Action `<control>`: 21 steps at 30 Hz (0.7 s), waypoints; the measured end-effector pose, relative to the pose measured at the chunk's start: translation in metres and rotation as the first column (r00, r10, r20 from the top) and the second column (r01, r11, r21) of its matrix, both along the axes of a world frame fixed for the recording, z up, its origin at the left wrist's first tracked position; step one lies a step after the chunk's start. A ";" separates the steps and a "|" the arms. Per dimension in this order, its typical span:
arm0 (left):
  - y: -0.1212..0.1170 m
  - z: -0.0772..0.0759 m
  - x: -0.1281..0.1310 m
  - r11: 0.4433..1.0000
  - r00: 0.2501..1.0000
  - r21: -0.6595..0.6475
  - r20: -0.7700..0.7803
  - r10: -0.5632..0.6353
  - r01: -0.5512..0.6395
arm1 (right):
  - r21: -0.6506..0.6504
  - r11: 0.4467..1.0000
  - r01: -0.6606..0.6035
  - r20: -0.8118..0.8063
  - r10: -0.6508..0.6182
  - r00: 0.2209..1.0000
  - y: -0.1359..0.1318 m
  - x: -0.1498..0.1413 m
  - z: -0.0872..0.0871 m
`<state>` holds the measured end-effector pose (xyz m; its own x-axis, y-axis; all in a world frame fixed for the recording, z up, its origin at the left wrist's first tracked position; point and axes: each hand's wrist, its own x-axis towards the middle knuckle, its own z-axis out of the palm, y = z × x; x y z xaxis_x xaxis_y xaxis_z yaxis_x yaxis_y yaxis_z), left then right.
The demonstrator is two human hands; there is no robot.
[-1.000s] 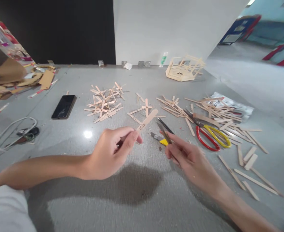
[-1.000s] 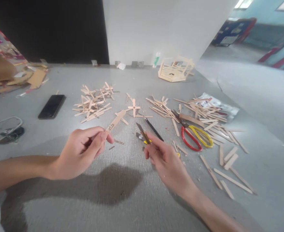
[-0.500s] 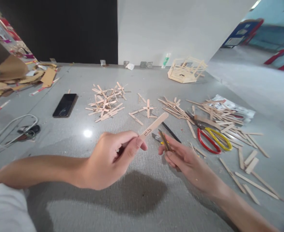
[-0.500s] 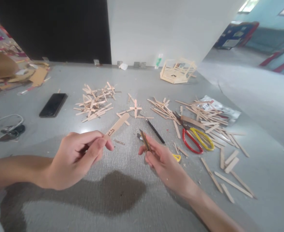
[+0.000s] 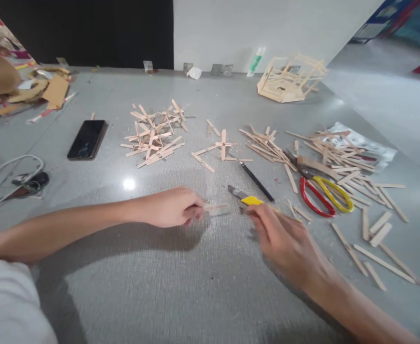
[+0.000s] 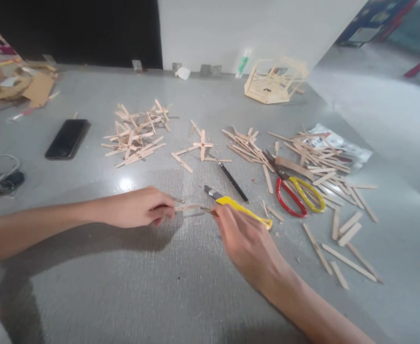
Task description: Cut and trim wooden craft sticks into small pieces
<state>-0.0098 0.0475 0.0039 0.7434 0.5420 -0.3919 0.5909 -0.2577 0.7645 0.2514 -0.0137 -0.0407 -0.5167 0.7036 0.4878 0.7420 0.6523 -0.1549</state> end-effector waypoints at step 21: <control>0.012 -0.025 -0.001 0.986 0.994 0.137 0.036 -0.105 0.099 | 0.169 0.975 -0.144 0.490 0.043 0.871 -0.006 -0.026 -0.006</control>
